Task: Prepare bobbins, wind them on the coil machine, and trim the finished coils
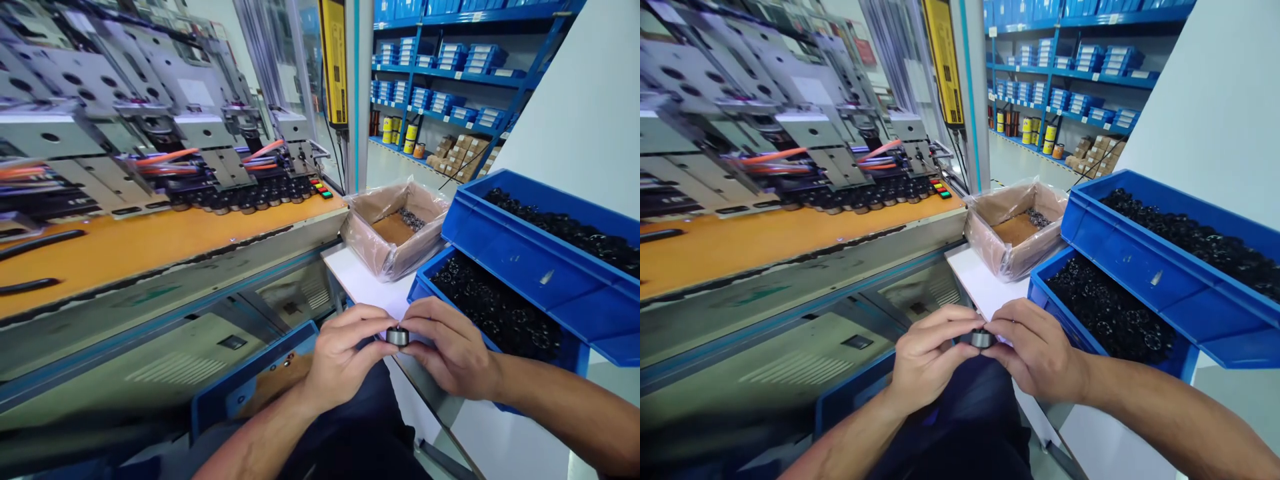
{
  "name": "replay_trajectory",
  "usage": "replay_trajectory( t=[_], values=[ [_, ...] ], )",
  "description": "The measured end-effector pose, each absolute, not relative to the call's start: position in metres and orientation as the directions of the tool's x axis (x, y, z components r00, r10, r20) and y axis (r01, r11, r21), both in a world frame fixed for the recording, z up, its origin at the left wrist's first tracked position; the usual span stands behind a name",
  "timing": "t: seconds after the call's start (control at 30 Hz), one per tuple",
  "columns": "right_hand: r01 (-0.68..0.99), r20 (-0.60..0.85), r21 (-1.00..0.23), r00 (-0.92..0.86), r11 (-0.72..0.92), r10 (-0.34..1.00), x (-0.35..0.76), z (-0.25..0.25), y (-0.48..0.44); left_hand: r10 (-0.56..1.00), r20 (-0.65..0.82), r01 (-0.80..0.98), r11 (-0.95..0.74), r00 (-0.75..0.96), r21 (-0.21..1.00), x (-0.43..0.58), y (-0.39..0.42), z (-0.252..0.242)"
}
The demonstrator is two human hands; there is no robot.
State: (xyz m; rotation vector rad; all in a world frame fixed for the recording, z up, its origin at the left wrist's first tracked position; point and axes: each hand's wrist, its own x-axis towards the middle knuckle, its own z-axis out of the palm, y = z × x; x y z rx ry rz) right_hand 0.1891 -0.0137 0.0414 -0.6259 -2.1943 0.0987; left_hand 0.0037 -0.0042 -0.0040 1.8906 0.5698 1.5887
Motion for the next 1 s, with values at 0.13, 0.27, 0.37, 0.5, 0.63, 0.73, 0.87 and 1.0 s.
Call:
replay_trajectory(
  t=[0.13, 0.27, 0.37, 0.5, 0.63, 0.73, 0.87, 1.0],
  values=[
    [0.523, 0.624, -0.209, -0.58, 0.826, 0.524, 0.21, 0.034, 0.0, 0.694, 0.691, 0.18, -0.72, 0.203, 0.67, -0.02, 0.013, 0.001],
    [0.753, 0.546, -0.091, -0.51, 0.652, 0.665, 0.272, 0.019, 0.035, 0.799, 0.6, 0.8, -0.336, -0.036, 0.496, -0.103, 0.07, 0.021],
    [0.862, 0.349, -0.07, -0.451, 0.503, 0.821, 0.32, 0.0, 0.06, 0.873, 0.455, 0.913, -0.027, -0.177, 0.407, -0.166, 0.119, 0.033],
    [0.921, 0.028, -0.041, -0.386, 0.387, 0.922, 0.351, -0.025, 0.067, 0.891, 0.387, 0.916, 0.071, -0.236, 0.395, -0.202, 0.158, 0.034],
    [0.937, -0.193, -0.018, -0.346, 0.35, 0.918, 0.358, -0.039, 0.058, 0.868, 0.406, 0.917, 0.125, -0.285, 0.378, -0.19, 0.156, 0.041],
    [0.942, -0.212, -0.04, -0.333, 0.333, 0.919, 0.362, -0.045, 0.054, 0.89, 0.419, 0.94, 0.03, -0.18, 0.34, -0.145, 0.16, 0.054],
    [0.949, -0.217, -0.033, -0.312, 0.313, 0.925, 0.361, -0.04, 0.051, 0.938, 0.302, 0.904, -0.273, 0.173, 0.33, -0.037, 0.204, 0.058],
    [0.956, -0.277, 0.045, -0.266, 0.289, 0.923, 0.349, -0.022, 0.047, 0.923, 0.129, 0.804, -0.38, 0.363, 0.457, 0.072, 0.251, 0.035]
  ],
)
